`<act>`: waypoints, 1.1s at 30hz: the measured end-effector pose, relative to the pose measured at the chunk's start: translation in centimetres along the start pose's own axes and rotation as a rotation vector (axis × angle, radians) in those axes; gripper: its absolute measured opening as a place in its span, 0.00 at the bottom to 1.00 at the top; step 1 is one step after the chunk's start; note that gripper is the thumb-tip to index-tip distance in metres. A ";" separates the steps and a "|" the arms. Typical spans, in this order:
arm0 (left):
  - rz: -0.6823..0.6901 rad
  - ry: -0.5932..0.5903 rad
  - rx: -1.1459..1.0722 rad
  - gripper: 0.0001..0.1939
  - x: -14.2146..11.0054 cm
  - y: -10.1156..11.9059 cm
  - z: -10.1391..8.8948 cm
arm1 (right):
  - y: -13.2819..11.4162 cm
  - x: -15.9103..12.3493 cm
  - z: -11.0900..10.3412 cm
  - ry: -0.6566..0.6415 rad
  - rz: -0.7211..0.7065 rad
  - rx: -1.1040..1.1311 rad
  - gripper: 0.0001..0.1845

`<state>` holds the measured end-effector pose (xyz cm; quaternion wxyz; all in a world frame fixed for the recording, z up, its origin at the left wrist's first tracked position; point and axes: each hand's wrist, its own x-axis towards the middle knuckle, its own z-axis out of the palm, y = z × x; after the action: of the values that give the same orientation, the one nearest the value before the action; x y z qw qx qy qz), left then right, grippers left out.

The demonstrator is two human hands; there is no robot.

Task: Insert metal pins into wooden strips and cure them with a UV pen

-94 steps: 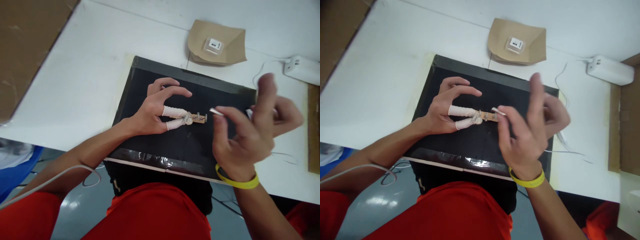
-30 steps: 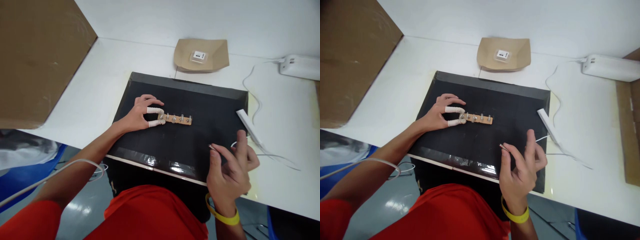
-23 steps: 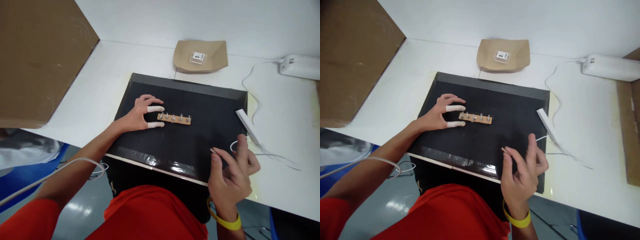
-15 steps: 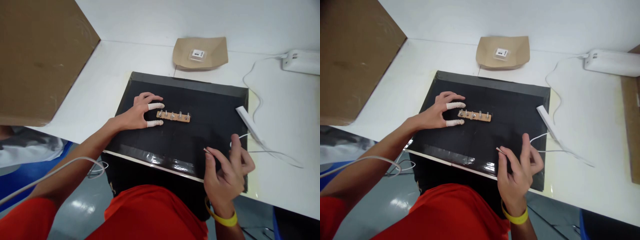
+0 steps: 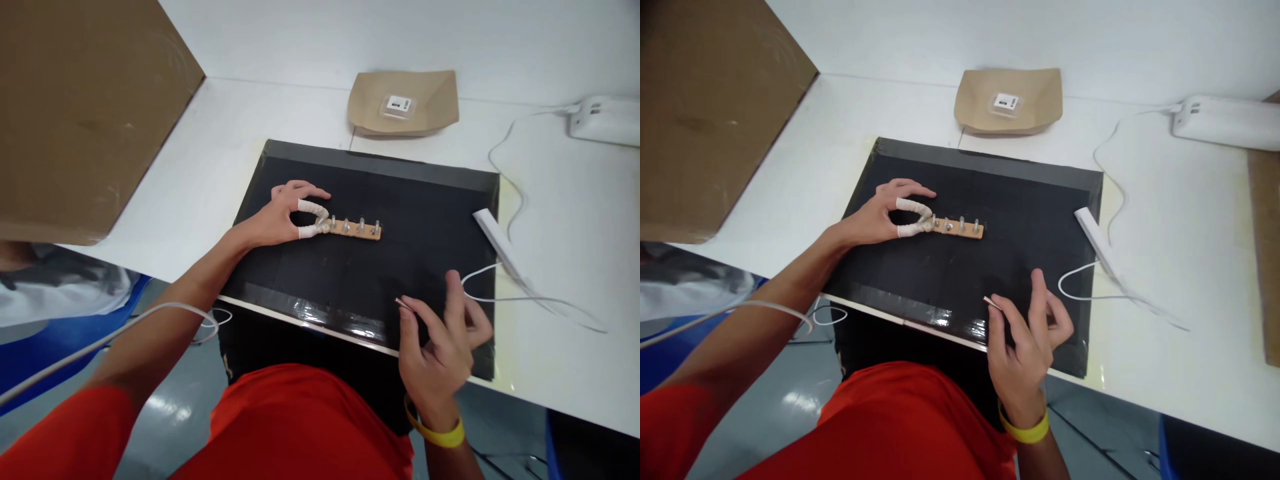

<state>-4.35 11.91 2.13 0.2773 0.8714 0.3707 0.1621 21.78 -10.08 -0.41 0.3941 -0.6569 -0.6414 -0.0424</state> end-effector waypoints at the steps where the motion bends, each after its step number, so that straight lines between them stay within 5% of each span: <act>1: -0.008 -0.006 0.000 0.10 0.0 0.0 0.0 | 0.0 0.0 0.0 0.000 -0.005 0.000 0.07; 15: -0.051 0.005 -0.012 0.11 -0.2 0.2 0.2 | -0.1 -0.2 -0.2 -0.042 -0.015 0.025 0.08; 22: -0.033 0.015 0.030 0.27 -0.9 0.6 -0.2 | -0.1 -0.2 -0.4 -0.094 -0.042 0.024 0.07; 28: -0.074 0.280 -0.014 0.15 -7.5 2.2 -1.8 | 0.0 -0.3 -0.6 -0.109 -0.097 0.032 0.08; 33: -0.546 0.532 -0.229 0.13 -17.3 3.0 -1.0 | 0.3 -0.4 -0.6 -0.086 -0.125 0.045 0.08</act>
<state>-14.76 -2.20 3.40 0.2998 0.6317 0.6274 0.3428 22.19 -10.70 -0.37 0.3774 -0.6077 -0.6983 -0.0240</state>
